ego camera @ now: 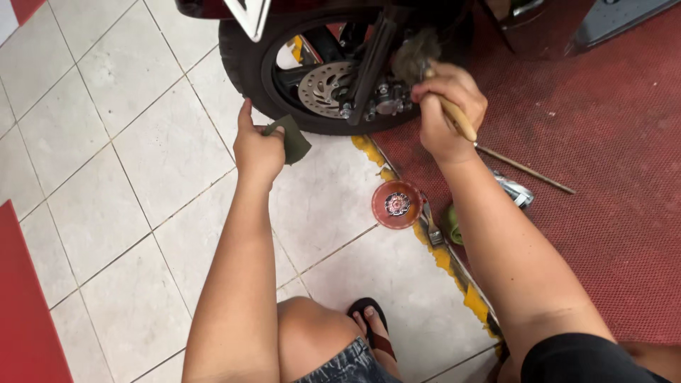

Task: The person cleans the rear wheel and brake assembly of a motorcycle. They use a brush to scrub the components and a cloth to wipe away dirt and grime. The person also uses a spray can to apply a cleaning agent to the wheel.

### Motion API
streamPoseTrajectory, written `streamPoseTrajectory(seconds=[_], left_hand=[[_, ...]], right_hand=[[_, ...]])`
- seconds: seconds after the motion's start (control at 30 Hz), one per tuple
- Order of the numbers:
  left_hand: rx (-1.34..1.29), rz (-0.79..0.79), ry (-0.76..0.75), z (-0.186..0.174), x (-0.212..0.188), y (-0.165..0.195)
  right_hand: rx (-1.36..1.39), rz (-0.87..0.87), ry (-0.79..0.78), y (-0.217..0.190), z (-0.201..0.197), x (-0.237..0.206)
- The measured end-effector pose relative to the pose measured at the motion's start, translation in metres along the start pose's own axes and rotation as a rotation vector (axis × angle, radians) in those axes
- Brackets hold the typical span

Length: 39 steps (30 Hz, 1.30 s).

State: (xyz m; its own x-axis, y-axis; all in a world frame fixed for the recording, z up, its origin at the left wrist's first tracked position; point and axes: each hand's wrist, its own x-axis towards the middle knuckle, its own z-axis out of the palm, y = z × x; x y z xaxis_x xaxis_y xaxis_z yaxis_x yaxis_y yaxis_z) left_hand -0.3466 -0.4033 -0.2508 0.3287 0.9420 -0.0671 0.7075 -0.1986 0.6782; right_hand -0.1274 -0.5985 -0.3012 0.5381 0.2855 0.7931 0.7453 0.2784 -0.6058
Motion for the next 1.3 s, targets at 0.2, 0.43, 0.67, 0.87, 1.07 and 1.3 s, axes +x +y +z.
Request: streamPoseTrajectory(seconds=[0.2, 0.43, 0.67, 0.87, 1.07, 1.3], left_hand=[[-0.038, -0.047, -0.030, -0.005, -0.006, 0.004], [0.002, -0.021, -0.026, -0.006, -0.008, 0.003], [-0.032, -0.042, -0.001, -0.004, -0.003, 0.006], [-0.054, -0.016, 0.027, 0.002, -0.001, 0.015], [-0.105, 0.058, 0.228, 0.012, 0.035, 0.016], [-0.347, -0.031, 0.090, 0.051, 0.047, 0.046]], right_hand=[[0.703, 0.704, 0.277, 0.026, -0.015, 0.000], [1.138, 0.787, 0.298, 0.059, -0.011, 0.024], [0.449, 0.517, 0.029, 0.043, -0.015, 0.014], [-0.274, -0.084, -0.227, 0.012, -0.014, 0.005], [-0.209, 0.203, -0.124, -0.009, -0.016, -0.002], [-0.390, 0.026, -0.166, 0.004, -0.005, 0.004]])
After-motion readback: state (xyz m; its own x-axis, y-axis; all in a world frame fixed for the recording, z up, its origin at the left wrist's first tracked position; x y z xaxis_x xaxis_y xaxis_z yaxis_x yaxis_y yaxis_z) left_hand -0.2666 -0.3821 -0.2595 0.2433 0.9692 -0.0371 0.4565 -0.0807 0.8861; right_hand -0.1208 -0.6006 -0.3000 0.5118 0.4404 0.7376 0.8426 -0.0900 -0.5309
